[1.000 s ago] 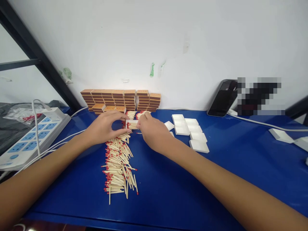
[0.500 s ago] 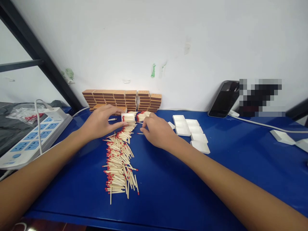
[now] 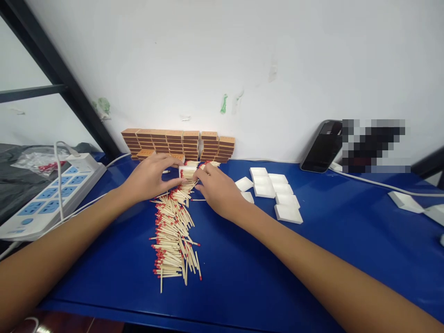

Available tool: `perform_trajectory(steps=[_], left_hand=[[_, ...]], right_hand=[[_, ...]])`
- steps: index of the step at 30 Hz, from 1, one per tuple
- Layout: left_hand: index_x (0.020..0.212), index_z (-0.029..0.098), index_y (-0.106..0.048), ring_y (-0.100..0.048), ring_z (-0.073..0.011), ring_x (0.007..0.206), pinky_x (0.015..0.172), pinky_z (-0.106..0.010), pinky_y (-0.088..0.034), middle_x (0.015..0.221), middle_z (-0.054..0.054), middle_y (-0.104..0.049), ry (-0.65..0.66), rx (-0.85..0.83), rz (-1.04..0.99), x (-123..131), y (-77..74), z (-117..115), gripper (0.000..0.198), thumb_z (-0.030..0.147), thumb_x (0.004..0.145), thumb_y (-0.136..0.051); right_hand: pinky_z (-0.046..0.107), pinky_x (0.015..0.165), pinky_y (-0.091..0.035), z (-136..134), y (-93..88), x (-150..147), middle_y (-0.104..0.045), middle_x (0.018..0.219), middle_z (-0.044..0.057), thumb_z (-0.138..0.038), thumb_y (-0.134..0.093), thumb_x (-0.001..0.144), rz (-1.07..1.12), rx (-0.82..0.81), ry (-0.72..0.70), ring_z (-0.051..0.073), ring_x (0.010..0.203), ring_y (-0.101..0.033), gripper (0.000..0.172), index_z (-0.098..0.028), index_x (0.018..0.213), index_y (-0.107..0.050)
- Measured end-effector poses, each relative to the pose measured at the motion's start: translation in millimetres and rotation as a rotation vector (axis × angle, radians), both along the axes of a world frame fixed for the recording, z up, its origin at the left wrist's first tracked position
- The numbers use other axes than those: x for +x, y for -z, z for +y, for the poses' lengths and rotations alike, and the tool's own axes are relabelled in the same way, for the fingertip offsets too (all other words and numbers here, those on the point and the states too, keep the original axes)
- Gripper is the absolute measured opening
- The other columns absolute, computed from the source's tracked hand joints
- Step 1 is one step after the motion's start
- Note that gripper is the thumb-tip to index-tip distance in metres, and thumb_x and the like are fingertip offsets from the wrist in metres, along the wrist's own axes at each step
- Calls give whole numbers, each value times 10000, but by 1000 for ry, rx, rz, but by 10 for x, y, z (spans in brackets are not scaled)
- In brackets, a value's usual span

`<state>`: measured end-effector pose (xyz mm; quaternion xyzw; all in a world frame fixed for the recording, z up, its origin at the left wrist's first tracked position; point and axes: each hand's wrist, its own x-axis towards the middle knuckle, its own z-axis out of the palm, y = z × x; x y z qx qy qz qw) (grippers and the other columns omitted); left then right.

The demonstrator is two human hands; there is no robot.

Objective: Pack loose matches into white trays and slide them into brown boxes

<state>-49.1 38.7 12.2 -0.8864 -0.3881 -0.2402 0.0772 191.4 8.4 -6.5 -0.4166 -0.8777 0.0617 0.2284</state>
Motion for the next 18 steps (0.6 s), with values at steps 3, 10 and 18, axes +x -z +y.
perform_trajectory(steps=[3, 10, 18], left_hand=[[1185, 196, -670, -691, -283, 1097, 946, -436, -527, 1168, -97, -747, -15, 9, 4, -6, -4, 13, 394, 463, 906, -750], [1187, 192, -675, -689, -288, 1091, 948, -436, -522, 1165, -104, -747, -43, 7, 6, -23, -9, 22, 407, 487, 913, -738], [1213, 210, -674, -681, -286, 1091, 955, -434, -518, 1174, -100, -742, -62, 3, -4, -32, -41, 20, 413, 482, 908, -742]], right_hand=[[346, 920, -453, 74, 58, -34, -589, 1117, 99, -162, -629, 977, 4, 54, 0, 224, 1022, -571, 155, -162, 1132, -628], [337, 939, -438, 119, 96, -49, -580, 1045, 79, -141, -579, 996, 5, -22, 3, 213, 1009, -555, 63, -168, 983, -635], [343, 897, -455, 50, 6, 108, -603, 1032, 75, -181, -609, 976, -13, -84, -13, 207, 964, -580, 44, -182, 941, -635]])
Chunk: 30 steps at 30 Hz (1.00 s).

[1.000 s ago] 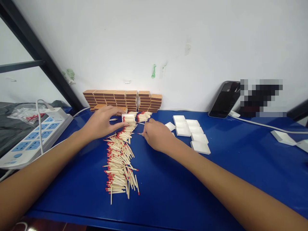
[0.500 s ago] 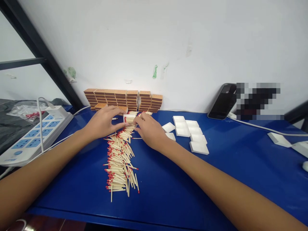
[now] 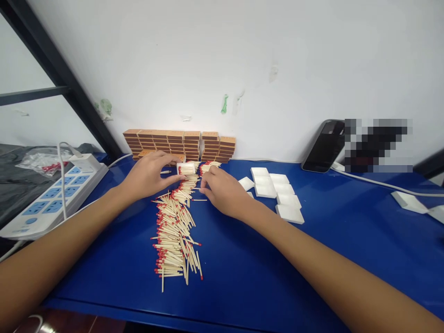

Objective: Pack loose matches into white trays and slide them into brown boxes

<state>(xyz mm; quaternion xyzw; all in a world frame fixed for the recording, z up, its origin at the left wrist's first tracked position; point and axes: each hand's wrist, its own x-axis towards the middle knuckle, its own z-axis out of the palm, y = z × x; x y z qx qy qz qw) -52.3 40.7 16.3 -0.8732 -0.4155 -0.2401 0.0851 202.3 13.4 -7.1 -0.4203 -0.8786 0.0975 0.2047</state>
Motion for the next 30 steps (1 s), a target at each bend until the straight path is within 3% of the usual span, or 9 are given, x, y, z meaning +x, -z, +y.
perform_trajectory(steps=[5, 10, 18, 25, 30], left_hand=[[1206, 190, -668, -678, -297, 1108, 969, -443, -516, 1176, -110, -736, -2, 23, 37, -8, 22, 8, 422, 481, 910, -741], [1205, 201, -669, -677, -297, 1105, 966, -451, -515, 1178, -108, -738, 0, -1, 33, 2, 35, 9, 425, 497, 909, -739], [1182, 213, -662, -674, -288, 1128, 967, -437, -515, 1218, -96, -734, 44, 4, 27, 4, 55, 7, 387, 471, 906, -746], [1159, 188, -668, -700, -267, 1013, 905, -406, -537, 1094, -94, -739, 154, -54, -3, 77, 42, -57, 455, 553, 896, -737], [1176, 201, -669, -696, -237, 983, 895, -378, -548, 1065, -76, -732, 210, -103, -50, 157, 19, -153, 440, 546, 909, -723]], right_hand=[[323, 804, -451, -37, -61, 52, -642, 947, 55, -140, -594, 955, -71, -130, -63, 188, 875, -592, 113, -189, 869, -650], [338, 834, -459, -82, -60, 32, -657, 976, 63, -246, -634, 980, -77, -97, -78, 205, 933, -605, 102, -194, 897, -663], [323, 805, -465, -112, -93, 6, -660, 987, 73, -195, -622, 980, -121, -124, -68, 198, 895, -611, 96, -183, 893, -661], [357, 863, -475, -107, -196, -24, -625, 1048, 93, -196, -582, 991, 58, 78, 100, 219, 947, -609, 58, -173, 974, -633], [351, 861, -461, -129, -158, -56, -611, 1048, 94, -196, -570, 998, 47, 165, 92, 222, 953, -595, 62, -172, 982, -624]])
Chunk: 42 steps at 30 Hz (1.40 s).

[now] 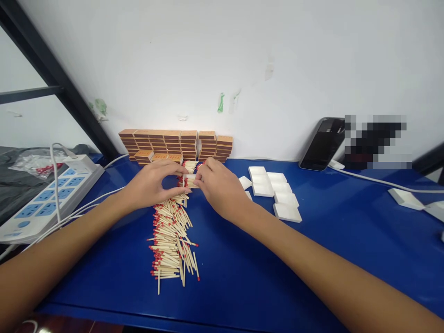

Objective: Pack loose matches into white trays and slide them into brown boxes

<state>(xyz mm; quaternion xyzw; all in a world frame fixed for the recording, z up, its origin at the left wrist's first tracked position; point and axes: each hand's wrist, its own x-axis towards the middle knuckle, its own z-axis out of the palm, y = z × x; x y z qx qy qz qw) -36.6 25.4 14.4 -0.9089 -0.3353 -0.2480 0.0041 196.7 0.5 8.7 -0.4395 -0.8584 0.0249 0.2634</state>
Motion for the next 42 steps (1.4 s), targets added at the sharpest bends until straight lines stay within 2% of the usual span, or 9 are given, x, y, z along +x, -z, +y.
perform_trajectory(steps=[6, 8, 11, 13, 18, 23, 30, 37, 42], left_hand=[[1167, 190, -677, -702, -257, 1013, 919, -406, -540, 1084, -86, -744, -50, 40, -2, -38, 1, 48, 447, 548, 904, -725], [1170, 191, -676, -696, -275, 1058, 949, -427, -528, 1119, -94, -746, -100, 77, 8, -74, 12, 87, 426, 521, 906, -729], [1177, 188, -672, -680, -294, 1125, 987, -446, -512, 1180, -100, -740, -149, 110, 34, -116, 29, 124, 386, 448, 903, -749], [1176, 185, -673, -678, -296, 1126, 987, -450, -512, 1185, -101, -737, -160, 110, 51, -125, 36, 131, 385, 440, 900, -756], [1161, 177, -679, -681, -299, 1086, 957, -457, -519, 1156, -109, -732, -147, 115, 81, -112, 42, 122, 384, 456, 905, -747], [1174, 181, -666, -681, -291, 1085, 964, -450, -515, 1158, -102, -734, -147, 124, 79, -112, 40, 126, 398, 459, 903, -753], [1175, 188, -663, -682, -285, 1075, 950, -437, -521, 1139, -89, -735, -156, 129, 79, -119, 53, 135, 394, 452, 899, -761], [1178, 181, -665, -682, -292, 1093, 961, -447, -522, 1158, -108, -734, -154, 132, 82, -119, 50, 140, 412, 478, 905, -748], [1167, 177, -673, -683, -295, 1080, 954, -449, -521, 1160, -114, -732, -154, 126, 93, -120, 55, 143, 402, 467, 901, -753]], right_hand=[[318, 805, -428, -11, -35, 2, -627, 1026, 78, -226, -538, 1016, 69, 4, 18, 197, 907, -592, 118, -178, 992, -643], [301, 747, -406, -40, -61, -7, -645, 935, 49, -241, -571, 1000, 42, -88, -32, 177, 836, -581, 118, -188, 944, -660], [290, 686, -376, -126, -87, -38, -647, 794, 6, -251, -636, 960, -53, -309, -150, 150, 737, -554, 125, -197, 853, -673], [291, 679, -371, -195, -90, -67, -655, 795, 5, -253, -657, 942, -79, -372, -150, 142, 721, -547, 119, -194, 839, -673], [295, 684, -370, -291, -53, -142, -660, 850, 16, -275, -711, 893, -90, -387, -80, 149, 748, -553, 110, -191, 847, -656], [294, 644, -335, -301, -14, -185, -650, 777, 3, -260, -690, 875, -86, -385, -37, 143, 704, -532, 109, -197, 791, -661], [296, 565, -279, -318, -83, -169, -664, 697, 6, -176, -624, 859, -182, -475, 51, 125, 590, -516, 122, -188, 760, -694], [291, 592, -332, -291, -194, -102, -728, 808, 35, -218, -626, 903, -275, -474, 82, 152, 678, -598, 132, -192, 798, -701], [310, 654, -382, -335, -214, -108, -759, 919, 68, -338, -627, 957, -329, -472, 90, 197, 795, -661, 186, -202, 866, -716]])
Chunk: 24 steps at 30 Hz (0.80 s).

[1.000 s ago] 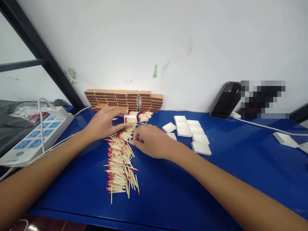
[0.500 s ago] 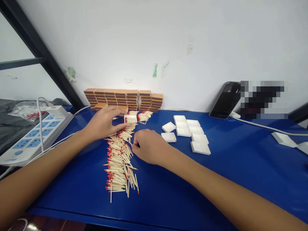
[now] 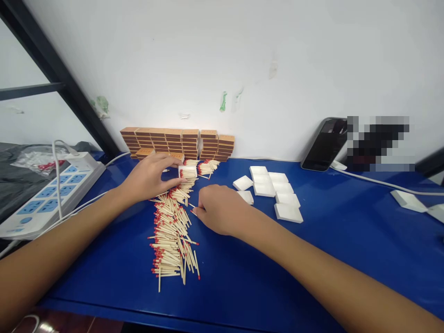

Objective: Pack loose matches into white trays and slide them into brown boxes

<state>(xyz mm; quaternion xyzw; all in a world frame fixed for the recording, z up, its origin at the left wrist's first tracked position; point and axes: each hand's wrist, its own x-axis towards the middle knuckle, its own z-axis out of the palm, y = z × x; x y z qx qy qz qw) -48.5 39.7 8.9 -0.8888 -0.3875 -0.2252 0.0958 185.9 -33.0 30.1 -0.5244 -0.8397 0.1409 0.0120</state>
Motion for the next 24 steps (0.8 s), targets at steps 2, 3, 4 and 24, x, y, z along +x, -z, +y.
perform_trajectory(steps=[2, 3, 4, 24], left_hand=[[1166, 178, -674, -683, -295, 1078, 957, -447, -518, 1160, -111, -733, 2, 2, -3, 2, 5, 2, 400, 466, 900, -754], [1169, 180, -672, -682, -294, 1081, 959, -445, -516, 1162, -109, -733, 3, 3, -7, 3, 7, 4, 403, 472, 902, -750], [1174, 183, -670, -682, -293, 1084, 961, -443, -514, 1163, -108, -734, 5, 2, -11, 4, 9, 5, 408, 480, 905, -745], [1163, 183, -657, -697, -284, 1002, 896, -435, -538, 1080, -115, -736, 43, -5, -3, 22, 9, -18, 449, 560, 923, -697]], right_hand=[[319, 672, -389, -16, 23, -16, -762, 979, 92, -306, -589, 971, -44, 19, -10, 215, 839, -677, 188, -189, 887, -710], [321, 672, -389, -20, 31, -21, -761, 989, 100, -288, -570, 973, -65, 21, -18, 218, 843, -680, 190, -184, 888, -704], [321, 667, -386, -22, 33, -22, -761, 983, 104, -276, -554, 973, -79, 20, -28, 219, 836, -681, 195, -181, 883, -698], [320, 720, -419, -11, 6, 21, -744, 1052, 123, -233, -557, 1027, -71, -20, -54, 232, 906, -693, 164, -158, 965, -689]])
